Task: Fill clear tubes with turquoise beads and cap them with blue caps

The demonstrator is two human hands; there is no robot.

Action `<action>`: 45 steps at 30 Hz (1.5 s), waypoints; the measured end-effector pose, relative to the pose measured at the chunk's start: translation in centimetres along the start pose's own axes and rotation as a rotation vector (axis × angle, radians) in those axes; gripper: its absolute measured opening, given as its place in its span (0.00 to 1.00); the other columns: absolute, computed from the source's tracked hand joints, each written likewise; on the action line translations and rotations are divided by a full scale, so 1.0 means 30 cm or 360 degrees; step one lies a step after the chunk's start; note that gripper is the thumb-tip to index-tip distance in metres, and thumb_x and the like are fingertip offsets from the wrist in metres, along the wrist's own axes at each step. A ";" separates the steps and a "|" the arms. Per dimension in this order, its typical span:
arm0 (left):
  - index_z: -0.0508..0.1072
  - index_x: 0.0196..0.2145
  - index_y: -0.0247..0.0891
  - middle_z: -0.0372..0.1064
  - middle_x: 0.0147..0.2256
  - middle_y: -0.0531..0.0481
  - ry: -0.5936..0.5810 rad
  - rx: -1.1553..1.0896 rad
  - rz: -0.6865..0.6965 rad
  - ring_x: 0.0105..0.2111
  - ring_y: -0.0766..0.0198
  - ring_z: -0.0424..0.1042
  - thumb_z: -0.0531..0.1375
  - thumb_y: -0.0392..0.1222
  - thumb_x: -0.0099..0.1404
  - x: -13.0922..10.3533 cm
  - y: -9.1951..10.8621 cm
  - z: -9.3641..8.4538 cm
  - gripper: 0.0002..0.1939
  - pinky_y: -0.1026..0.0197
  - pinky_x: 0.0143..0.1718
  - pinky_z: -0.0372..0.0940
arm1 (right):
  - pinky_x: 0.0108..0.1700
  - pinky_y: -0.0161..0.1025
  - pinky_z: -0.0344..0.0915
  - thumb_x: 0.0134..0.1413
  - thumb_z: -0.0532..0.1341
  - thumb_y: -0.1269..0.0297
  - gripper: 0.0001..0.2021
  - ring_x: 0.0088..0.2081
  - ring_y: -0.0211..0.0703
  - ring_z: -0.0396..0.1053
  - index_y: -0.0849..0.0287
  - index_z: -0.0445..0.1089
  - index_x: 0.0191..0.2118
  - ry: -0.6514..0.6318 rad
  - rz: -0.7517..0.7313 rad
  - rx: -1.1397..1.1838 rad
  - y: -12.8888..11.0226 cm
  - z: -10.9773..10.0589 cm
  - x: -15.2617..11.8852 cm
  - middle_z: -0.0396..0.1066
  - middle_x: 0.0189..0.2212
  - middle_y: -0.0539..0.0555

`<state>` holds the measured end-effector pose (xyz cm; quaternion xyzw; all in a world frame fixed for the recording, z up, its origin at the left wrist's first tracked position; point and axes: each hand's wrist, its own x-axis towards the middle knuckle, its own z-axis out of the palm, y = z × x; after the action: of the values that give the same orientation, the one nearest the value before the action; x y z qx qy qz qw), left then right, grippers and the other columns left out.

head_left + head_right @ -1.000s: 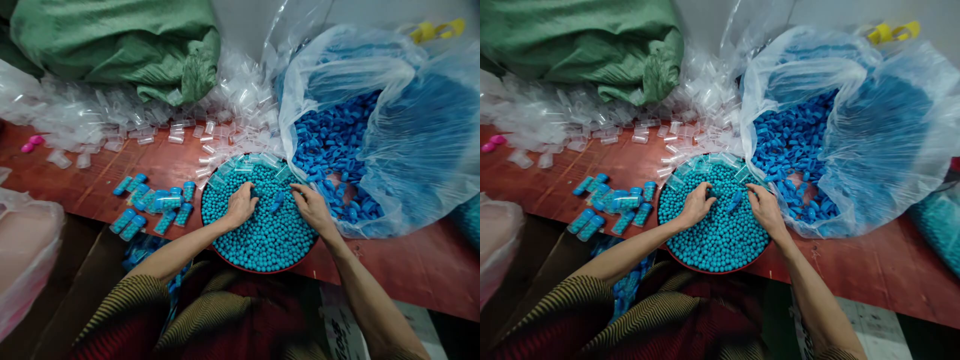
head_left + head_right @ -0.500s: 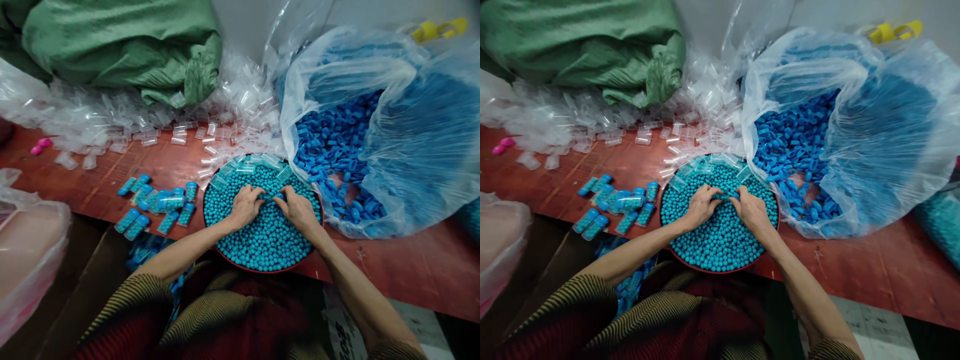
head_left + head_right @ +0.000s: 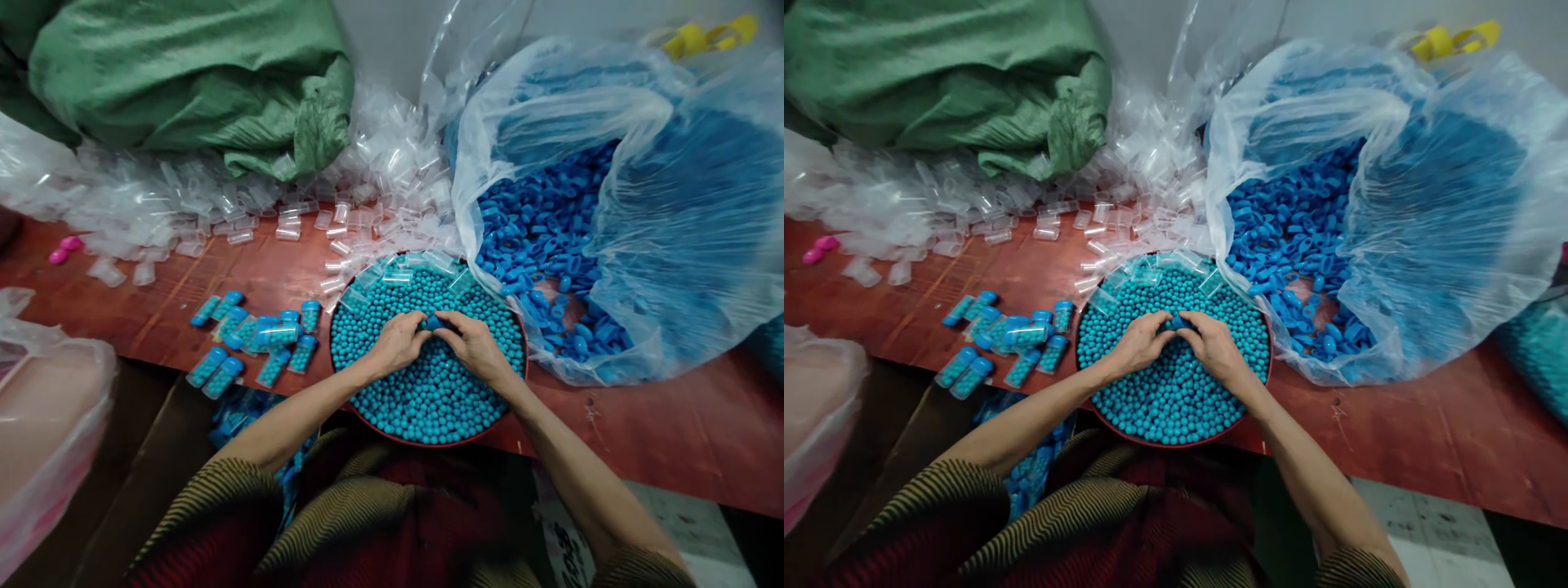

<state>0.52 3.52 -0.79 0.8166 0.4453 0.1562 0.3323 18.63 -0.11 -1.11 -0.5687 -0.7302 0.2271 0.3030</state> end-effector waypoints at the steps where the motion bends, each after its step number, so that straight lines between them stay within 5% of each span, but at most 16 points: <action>1: 0.70 0.45 0.35 0.72 0.34 0.47 -0.0038 -0.0022 0.0000 0.36 0.58 0.69 0.54 0.39 0.64 -0.002 0.002 -0.013 0.12 0.57 0.42 0.63 | 0.49 0.46 0.68 0.58 0.56 0.62 0.16 0.46 0.49 0.72 0.59 0.71 0.49 -0.0018 -0.0011 -0.0014 0.005 0.001 -0.006 0.75 0.45 0.59; 5: 0.70 0.44 0.36 0.71 0.32 0.50 -0.0186 -0.0204 -0.0014 0.35 0.60 0.69 0.55 0.40 0.63 -0.008 0.000 -0.051 0.12 0.59 0.42 0.63 | 0.43 0.43 0.69 0.59 0.53 0.65 0.14 0.39 0.47 0.74 0.56 0.73 0.47 -0.0184 -0.0042 -0.0117 0.024 -0.023 -0.024 0.76 0.38 0.57; 10: 0.70 0.37 0.34 0.69 0.33 0.52 -0.0215 -0.0705 -0.0083 0.35 0.65 0.68 0.56 0.39 0.60 -0.011 -0.003 -0.045 0.08 0.62 0.39 0.64 | 0.38 0.37 0.67 0.59 0.53 0.66 0.12 0.34 0.43 0.73 0.59 0.72 0.44 -0.0062 0.0075 0.0062 -0.048 -0.036 -0.025 0.76 0.34 0.55; 17: 0.65 0.49 0.34 0.62 0.26 0.56 -0.0348 -0.1069 -0.0483 0.18 0.72 0.62 0.56 0.39 0.60 -0.042 -0.015 -0.047 0.18 0.70 0.16 0.57 | 0.34 0.36 0.62 0.56 0.56 0.66 0.06 0.29 0.41 0.69 0.57 0.71 0.34 -0.0307 0.0103 0.0099 -0.071 -0.038 -0.044 0.72 0.27 0.51; 24: 0.64 0.51 0.33 0.65 0.32 0.52 -0.0253 -0.1410 -0.0372 0.20 0.73 0.63 0.58 0.42 0.59 -0.058 0.007 -0.030 0.22 0.70 0.15 0.59 | 0.29 0.34 0.61 0.56 0.56 0.59 0.09 0.24 0.37 0.65 0.57 0.69 0.34 -0.0007 0.0474 0.0621 -0.107 0.006 -0.052 0.67 0.21 0.46; 30: 0.60 0.57 0.37 0.66 0.37 0.50 -0.0215 -0.1474 -0.0367 0.20 0.75 0.61 0.60 0.41 0.57 -0.088 0.029 -0.023 0.30 0.72 0.14 0.57 | 0.28 0.33 0.59 0.55 0.58 0.60 0.08 0.24 0.36 0.64 0.57 0.72 0.31 0.0015 0.0418 0.0541 -0.119 0.015 -0.060 0.70 0.23 0.47; 35: 0.65 0.49 0.38 0.60 0.28 0.57 -0.0115 -0.1449 -0.0418 0.17 0.77 0.57 0.57 0.40 0.59 -0.096 0.047 -0.010 0.19 0.73 0.15 0.55 | 0.32 0.34 0.62 0.55 0.58 0.64 0.08 0.26 0.37 0.68 0.57 0.74 0.32 -0.0006 0.0219 0.0453 -0.125 -0.002 -0.063 0.73 0.25 0.49; 42: 0.65 0.44 0.38 0.58 0.26 0.58 0.0047 -0.1388 -0.0467 0.18 0.76 0.56 0.56 0.40 0.60 -0.106 0.059 0.022 0.14 0.73 0.17 0.56 | 0.37 0.37 0.66 0.55 0.57 0.64 0.09 0.30 0.40 0.71 0.57 0.75 0.36 -0.0074 0.0155 0.0532 -0.096 0.013 -0.080 0.75 0.28 0.51; 45: 0.63 0.46 0.38 0.60 0.27 0.58 -0.0076 -0.1380 -0.0410 0.17 0.76 0.60 0.55 0.42 0.61 -0.100 0.043 0.008 0.16 0.72 0.15 0.56 | 0.41 0.40 0.68 0.51 0.60 0.64 0.11 0.37 0.42 0.72 0.56 0.74 0.41 -0.0206 0.0177 0.0675 -0.069 -0.017 -0.071 0.75 0.35 0.52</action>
<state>-0.21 0.42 0.05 0.5434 0.4288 0.2667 0.6706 17.91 -2.71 0.26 -0.5160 -0.6516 0.4279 0.3551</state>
